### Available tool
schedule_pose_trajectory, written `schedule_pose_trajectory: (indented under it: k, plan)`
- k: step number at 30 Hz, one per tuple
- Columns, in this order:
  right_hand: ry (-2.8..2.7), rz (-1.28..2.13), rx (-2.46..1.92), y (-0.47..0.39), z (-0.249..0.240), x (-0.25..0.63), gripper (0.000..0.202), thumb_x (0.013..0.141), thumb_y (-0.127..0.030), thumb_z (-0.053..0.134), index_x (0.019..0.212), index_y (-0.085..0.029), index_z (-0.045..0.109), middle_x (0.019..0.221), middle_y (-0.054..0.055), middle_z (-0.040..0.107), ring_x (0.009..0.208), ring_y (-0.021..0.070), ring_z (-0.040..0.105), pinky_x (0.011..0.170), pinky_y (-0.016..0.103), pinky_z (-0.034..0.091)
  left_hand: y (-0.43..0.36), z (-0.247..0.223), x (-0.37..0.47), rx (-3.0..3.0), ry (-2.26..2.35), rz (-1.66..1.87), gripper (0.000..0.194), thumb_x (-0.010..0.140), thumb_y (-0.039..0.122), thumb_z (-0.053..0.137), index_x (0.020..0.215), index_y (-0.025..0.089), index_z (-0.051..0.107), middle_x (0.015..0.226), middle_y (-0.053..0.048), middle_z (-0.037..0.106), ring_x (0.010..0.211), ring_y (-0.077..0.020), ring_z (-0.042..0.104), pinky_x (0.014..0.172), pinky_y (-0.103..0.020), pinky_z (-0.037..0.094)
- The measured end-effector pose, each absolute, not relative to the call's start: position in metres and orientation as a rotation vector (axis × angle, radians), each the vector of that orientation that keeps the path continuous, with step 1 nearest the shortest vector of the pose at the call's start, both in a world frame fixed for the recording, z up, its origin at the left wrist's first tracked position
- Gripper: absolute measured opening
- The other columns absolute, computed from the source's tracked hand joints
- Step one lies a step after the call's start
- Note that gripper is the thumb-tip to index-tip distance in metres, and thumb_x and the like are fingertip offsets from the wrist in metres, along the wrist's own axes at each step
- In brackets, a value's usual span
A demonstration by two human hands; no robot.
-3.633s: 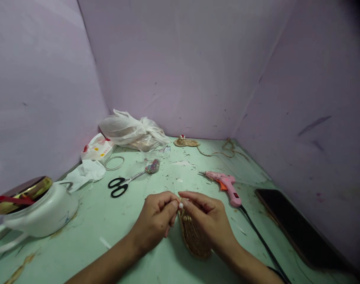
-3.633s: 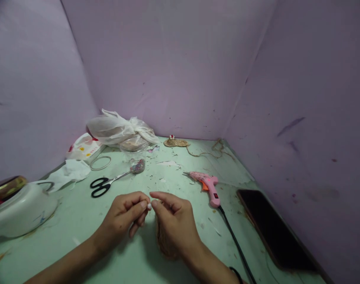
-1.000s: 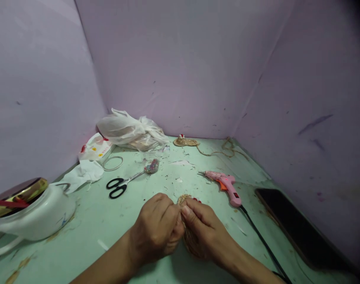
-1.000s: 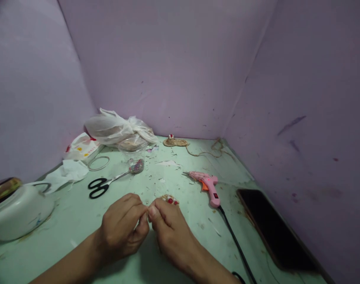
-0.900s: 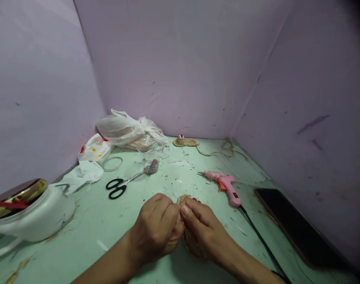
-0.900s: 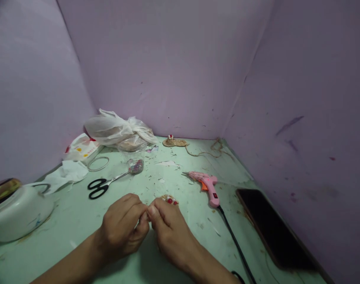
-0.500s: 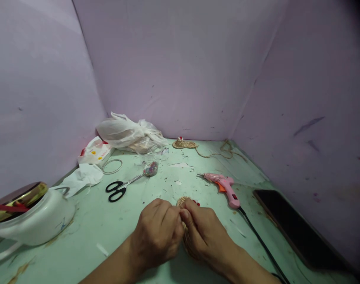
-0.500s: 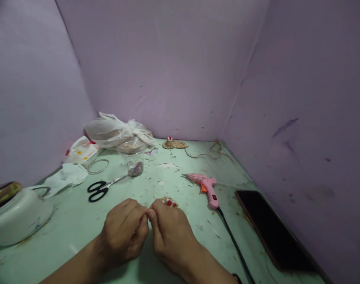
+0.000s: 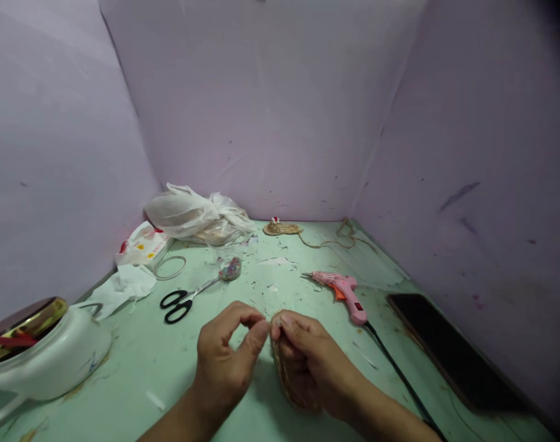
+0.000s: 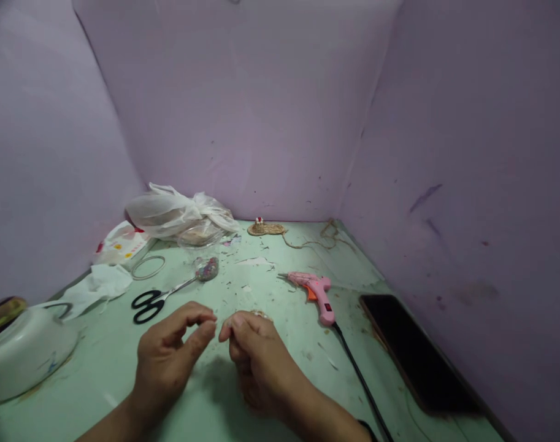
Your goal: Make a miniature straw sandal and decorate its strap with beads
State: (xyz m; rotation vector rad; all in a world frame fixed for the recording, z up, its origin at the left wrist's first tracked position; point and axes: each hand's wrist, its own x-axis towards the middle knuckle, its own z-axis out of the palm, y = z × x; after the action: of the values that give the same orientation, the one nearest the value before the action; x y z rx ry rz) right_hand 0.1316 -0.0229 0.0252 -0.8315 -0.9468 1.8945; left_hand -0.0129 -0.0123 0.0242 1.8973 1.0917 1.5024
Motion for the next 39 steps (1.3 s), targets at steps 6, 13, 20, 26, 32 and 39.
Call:
schedule_pose_trajectory:
  k: [6,13,20,26,32,39]
  plan:
    - [-1.2,1.45,-0.949,-0.022,0.019,0.124,0.041,0.076,-0.053,0.057,0.058,-0.018,0.045,0.051,-0.007,0.031,0.049,0.0078,0.025,0.045,0.022,0.021,-0.014,0.024,-0.009,2.193,0.937,1.514,0.018,0.079,0.009,0.055,0.087,0.017,0.068,0.078,-0.005,0.062,0.073,-0.0157,0.059,0.064,-0.026,0.05]
    - [-1.364,1.107,-1.068,-0.016,0.033,0.147,0.033,0.081,-0.046,0.052,0.071,-0.017,0.065,0.054,-0.004,0.041,0.052,0.0105,0.037,0.051,0.025,0.03,-0.01,0.031,-0.017,1.833,1.056,1.493,0.009,0.077,0.014,0.06,0.075,0.017,0.068,0.069,-0.002,0.066,0.065,-0.0136,0.062,0.06,-0.022,0.05]
    - [-0.939,1.198,-1.086,0.005,0.049,0.182,0.025,0.069,-0.04,0.065,0.077,-0.017,0.065,0.044,-0.012,0.023,0.037,0.0036,0.014,0.034,0.019,0.01,0.007,0.031,-0.023,1.142,1.013,1.23,0.024,0.063,0.023,0.077,0.082,0.014,0.066,0.065,-0.001,0.067,0.059,-0.0104,0.061,0.058,-0.018,0.047]
    - [-1.312,1.262,-1.121,0.001,0.034,0.164,0.015,0.071,-0.026,0.064,0.081,-0.019,0.072,0.058,-0.002,0.061,0.053,0.01,0.053,0.052,0.023,0.044,0.021,0.034,-0.008,0.903,0.829,0.901,0.047,0.065,0.024,0.078,0.106,0.012,0.056,0.061,-0.001,0.064,0.05,-0.0085,0.055,0.053,-0.019,0.042]
    - [-1.264,1.447,-0.916,-0.003,0.031,0.158,0.011,0.074,-0.024,0.064,0.079,-0.02,0.073,0.063,0.0,0.07,0.065,0.014,0.065,0.065,0.025,0.051,0.026,0.024,0.004,0.875,0.785,0.82,0.048,0.058,0.027,0.082,0.099,0.013,0.061,0.053,0.003,0.06,0.046,-0.0074,0.054,0.052,-0.018,0.04]
    - [-1.45,0.925,-0.953,-0.003,0.018,0.163,0.012,0.074,-0.015,0.066,0.078,-0.021,0.075,0.063,0.001,0.071,0.055,0.0105,0.063,0.053,0.019,0.048,0.02,0.029,0.01,0.913,0.884,0.713,0.025,0.058,0.032,0.079,0.06,0.01,0.068,0.054,-0.003,0.063,0.044,-0.0054,0.05,0.047,-0.016,0.036]
